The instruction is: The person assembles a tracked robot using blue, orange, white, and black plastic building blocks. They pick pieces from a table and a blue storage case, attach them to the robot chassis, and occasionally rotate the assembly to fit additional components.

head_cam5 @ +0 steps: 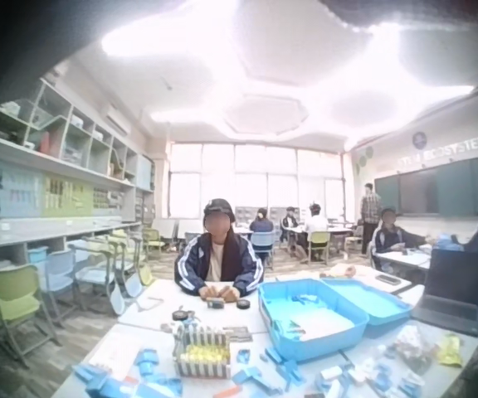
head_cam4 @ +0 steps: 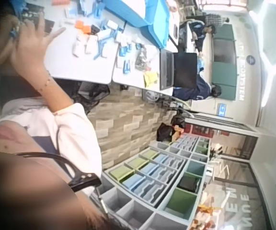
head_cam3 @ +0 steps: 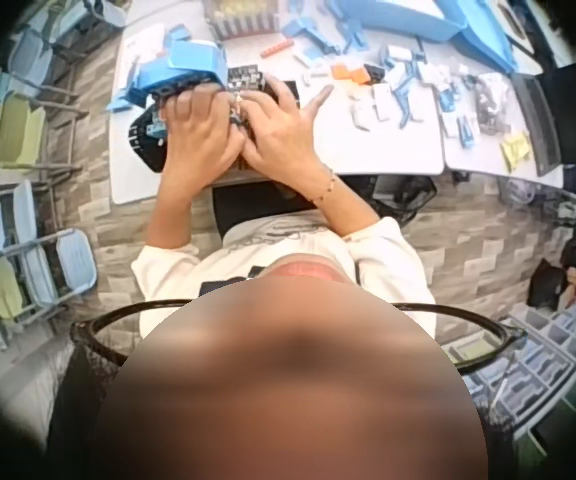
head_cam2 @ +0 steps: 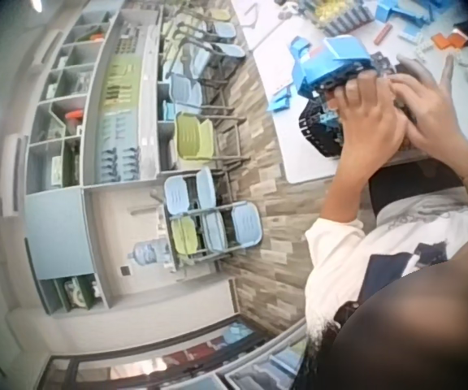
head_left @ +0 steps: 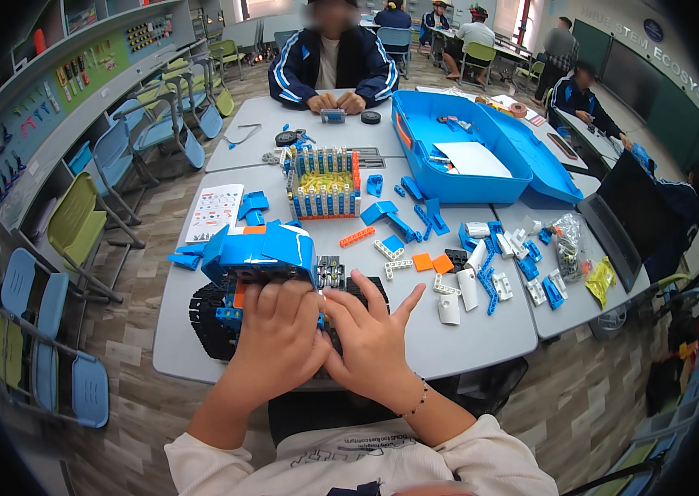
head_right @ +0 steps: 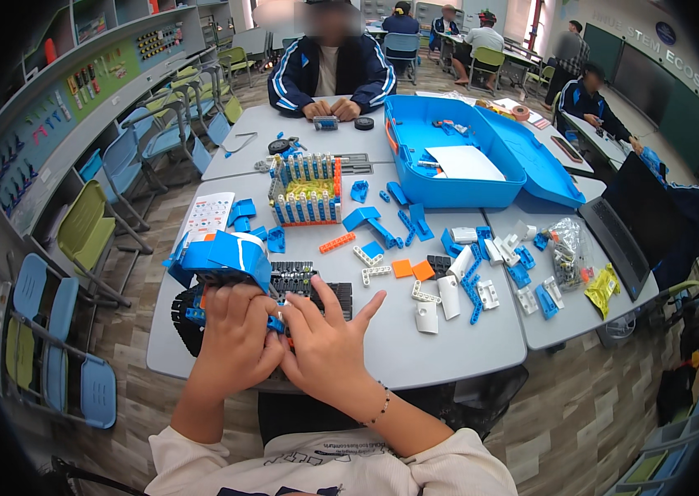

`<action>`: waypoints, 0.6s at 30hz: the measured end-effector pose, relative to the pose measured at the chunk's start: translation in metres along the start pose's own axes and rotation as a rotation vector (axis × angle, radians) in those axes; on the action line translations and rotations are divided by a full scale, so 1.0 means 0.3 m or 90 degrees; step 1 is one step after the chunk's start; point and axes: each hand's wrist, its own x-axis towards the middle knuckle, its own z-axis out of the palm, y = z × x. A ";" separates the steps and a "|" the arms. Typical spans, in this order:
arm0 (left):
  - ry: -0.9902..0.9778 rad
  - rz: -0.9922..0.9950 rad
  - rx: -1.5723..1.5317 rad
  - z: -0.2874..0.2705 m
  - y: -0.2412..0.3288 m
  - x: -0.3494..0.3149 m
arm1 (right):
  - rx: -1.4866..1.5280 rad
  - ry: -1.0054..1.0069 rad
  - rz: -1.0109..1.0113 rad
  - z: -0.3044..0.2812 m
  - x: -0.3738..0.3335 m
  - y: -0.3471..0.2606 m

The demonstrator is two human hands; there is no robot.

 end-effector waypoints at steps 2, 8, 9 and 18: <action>0.010 0.004 -0.004 0.001 -0.001 0.003 | -0.010 -0.011 -0.016 0.003 0.000 0.001; 0.035 0.008 -0.022 -0.002 0.000 0.010 | -0.017 -0.024 -0.011 0.002 0.001 -0.001; 0.032 0.005 -0.023 -0.002 -0.001 0.010 | -0.014 -0.025 -0.012 0.000 0.002 0.001; 0.042 -0.002 -0.021 0.004 0.005 0.015 | 0.007 -0.032 -0.041 -0.017 0.008 0.029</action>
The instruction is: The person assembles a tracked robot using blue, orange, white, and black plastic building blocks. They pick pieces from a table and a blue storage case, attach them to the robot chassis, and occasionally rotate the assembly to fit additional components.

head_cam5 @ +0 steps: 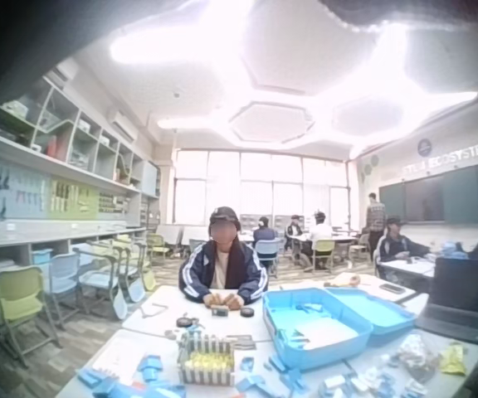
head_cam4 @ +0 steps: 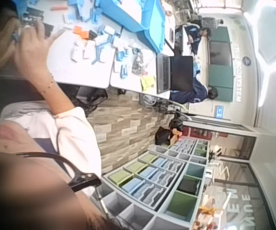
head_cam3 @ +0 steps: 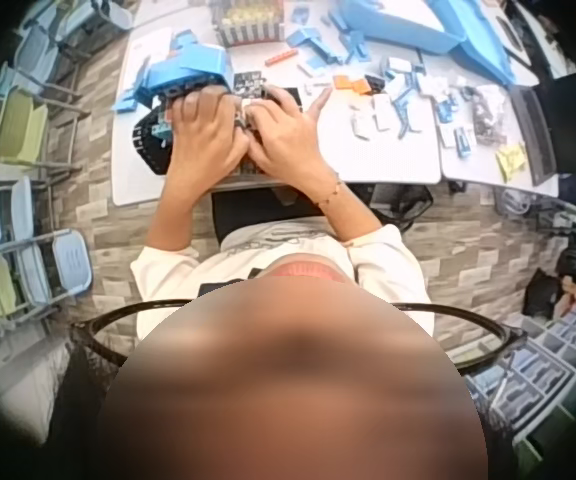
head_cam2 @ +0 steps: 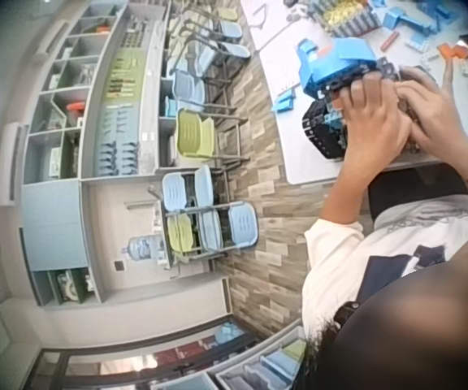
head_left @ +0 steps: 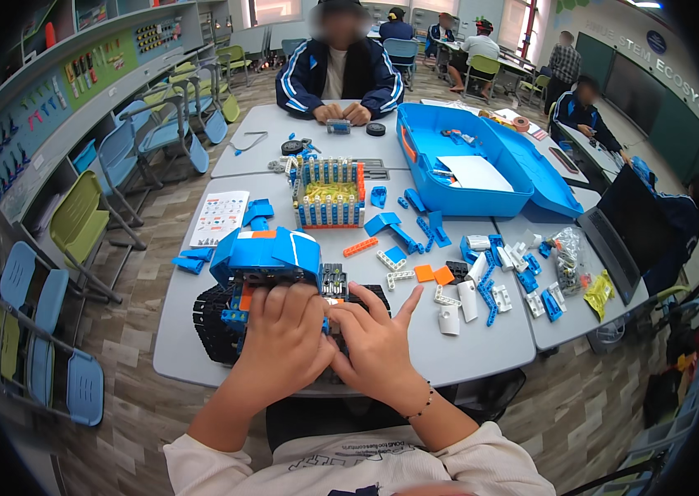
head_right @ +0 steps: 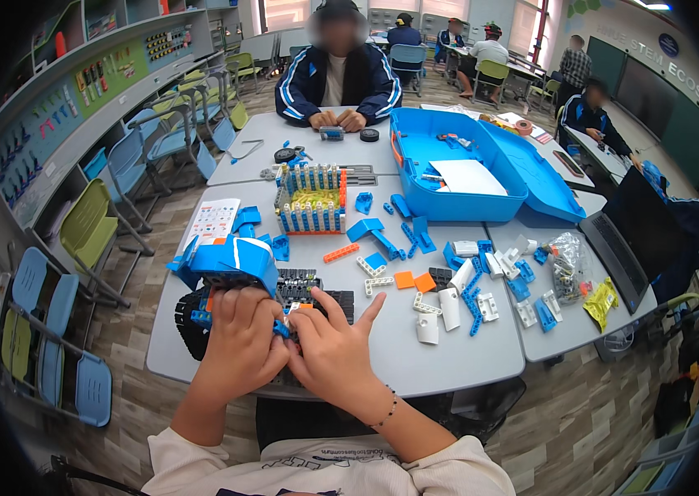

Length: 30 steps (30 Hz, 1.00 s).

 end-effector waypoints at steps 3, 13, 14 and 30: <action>-0.002 -0.004 -0.007 -0.005 0.002 0.002 | 0.003 -0.001 0.012 0.001 -0.001 -0.004; -0.010 -0.012 -0.010 -0.010 -0.001 0.003 | 0.010 -0.019 0.031 0.001 -0.002 -0.006; -0.007 -0.010 -0.008 -0.008 -0.003 0.002 | 0.013 -0.017 0.026 0.000 -0.001 -0.001; 0.159 -0.230 -0.108 0.107 0.075 -0.174 | 0.111 0.079 0.062 0.021 -0.022 0.004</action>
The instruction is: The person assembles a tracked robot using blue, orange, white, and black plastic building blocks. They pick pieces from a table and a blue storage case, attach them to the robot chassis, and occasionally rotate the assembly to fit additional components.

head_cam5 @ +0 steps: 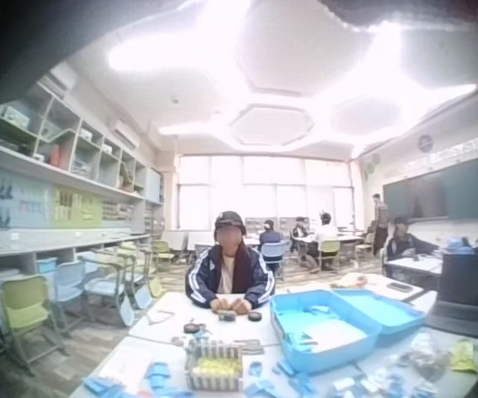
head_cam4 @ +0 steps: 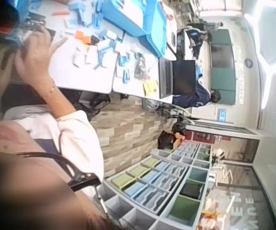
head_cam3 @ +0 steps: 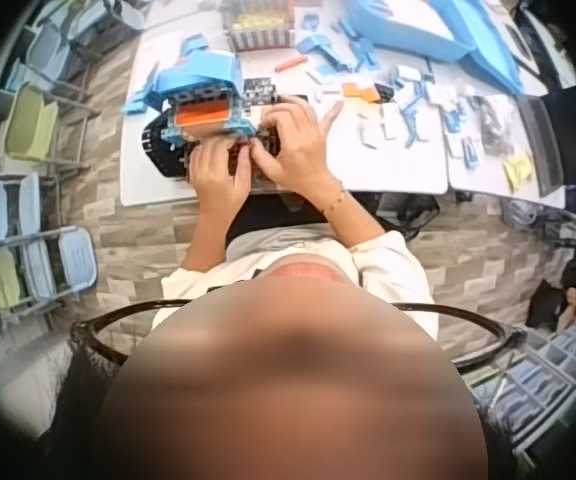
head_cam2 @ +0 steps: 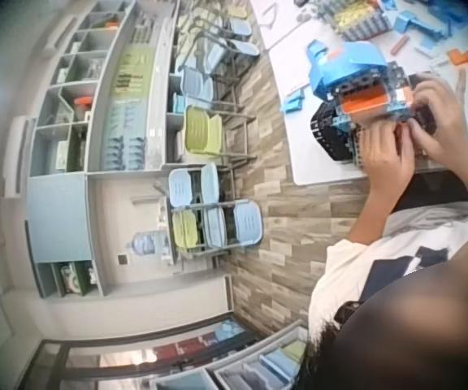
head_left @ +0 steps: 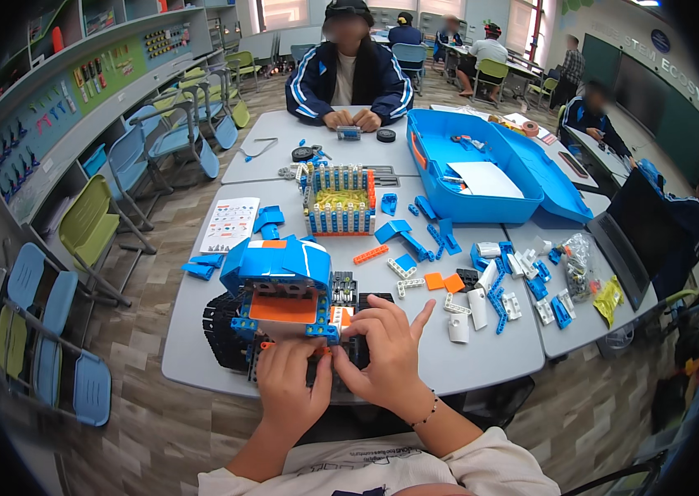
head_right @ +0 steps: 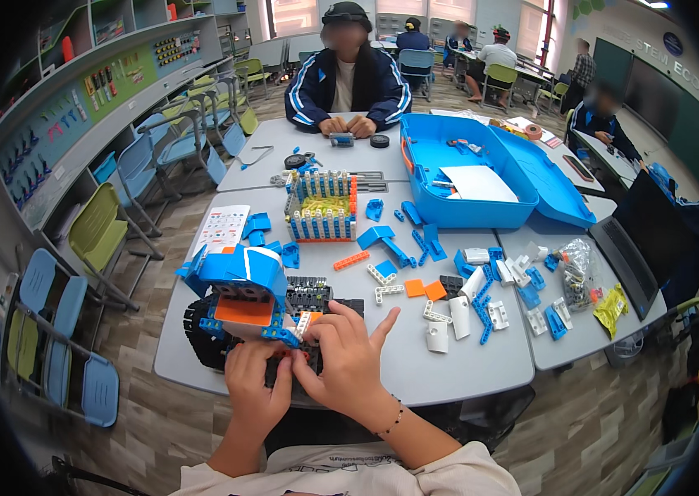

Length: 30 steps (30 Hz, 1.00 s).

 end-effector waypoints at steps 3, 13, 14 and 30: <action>0.012 -0.020 -0.066 0.017 -0.007 0.012 | 0.002 0.034 0.013 0.012 -0.015 -0.008; 0.100 -0.105 -0.183 0.054 0.020 0.010 | -0.041 0.038 0.031 0.013 -0.022 -0.028; 0.105 -0.116 -0.188 0.053 0.021 0.012 | -0.050 0.028 0.033 0.015 -0.022 -0.026; 0.153 -0.142 -0.349 0.183 0.041 0.025 | -0.039 0.092 -0.213 0.002 0.043 0.121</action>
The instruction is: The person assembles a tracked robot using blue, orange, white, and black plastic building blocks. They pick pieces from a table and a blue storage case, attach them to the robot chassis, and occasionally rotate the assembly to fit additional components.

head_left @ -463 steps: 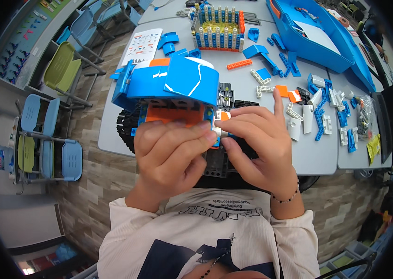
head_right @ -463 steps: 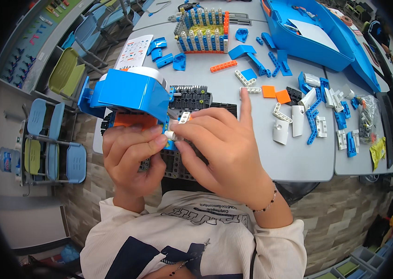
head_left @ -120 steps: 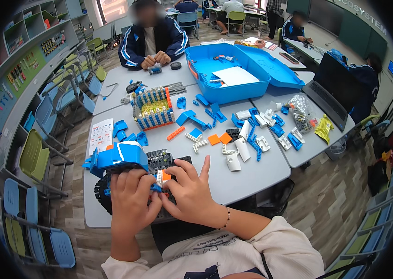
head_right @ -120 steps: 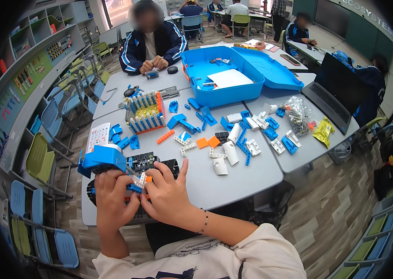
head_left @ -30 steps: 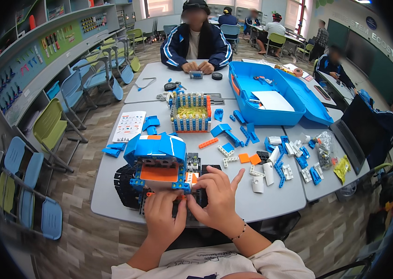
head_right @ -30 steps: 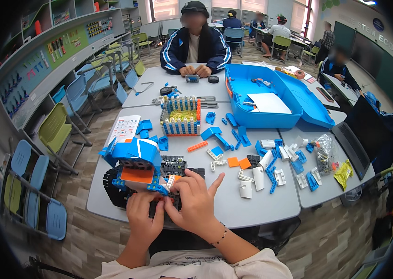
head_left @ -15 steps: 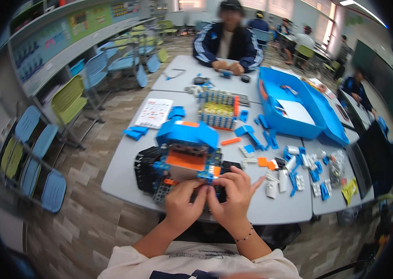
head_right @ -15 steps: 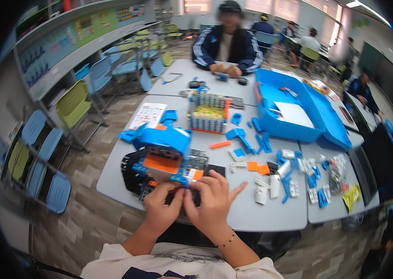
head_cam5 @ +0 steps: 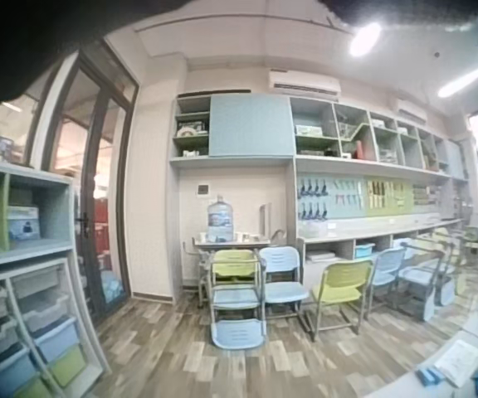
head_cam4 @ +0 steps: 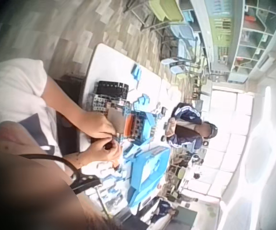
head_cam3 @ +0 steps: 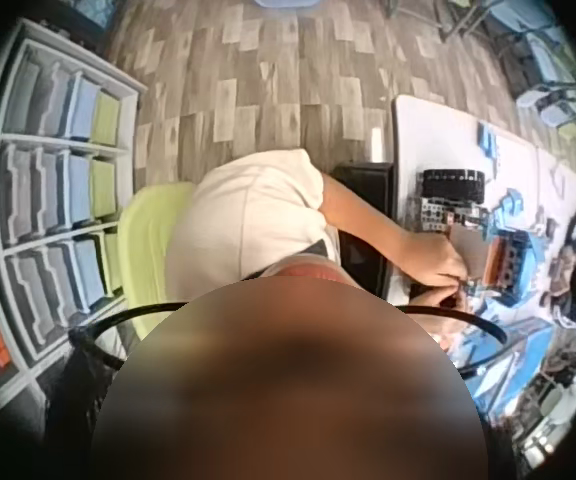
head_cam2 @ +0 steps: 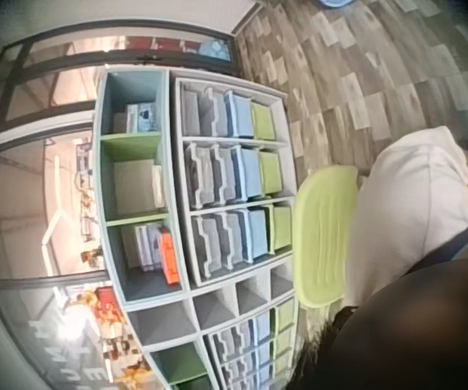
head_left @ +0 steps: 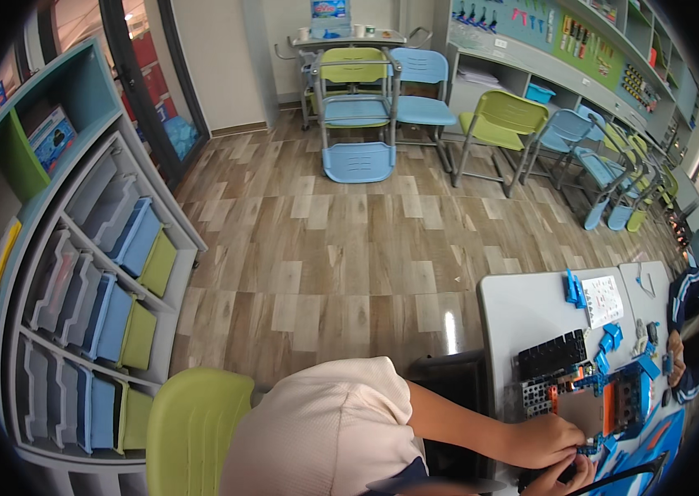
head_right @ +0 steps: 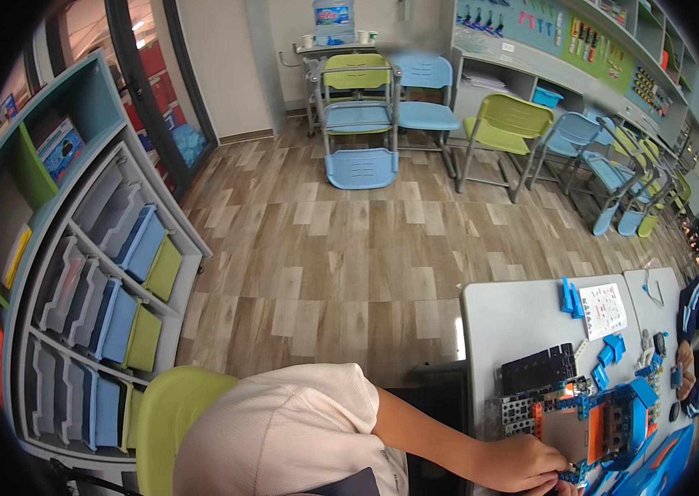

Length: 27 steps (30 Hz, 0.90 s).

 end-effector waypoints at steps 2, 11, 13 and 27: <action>0.000 0.031 0.017 0.001 -0.008 0.000 | 0.002 -0.015 0.004 0.004 0.000 0.002; -0.065 -0.011 -0.016 -0.066 0.012 -0.005 | -0.053 -0.074 0.074 0.000 -0.007 -0.059; -0.066 0.001 0.027 -0.094 0.033 -0.011 | -0.028 -0.082 0.136 0.008 -0.011 -0.104; -0.076 0.001 0.077 -0.121 0.008 0.000 | -0.012 -0.082 0.170 0.025 0.006 -0.131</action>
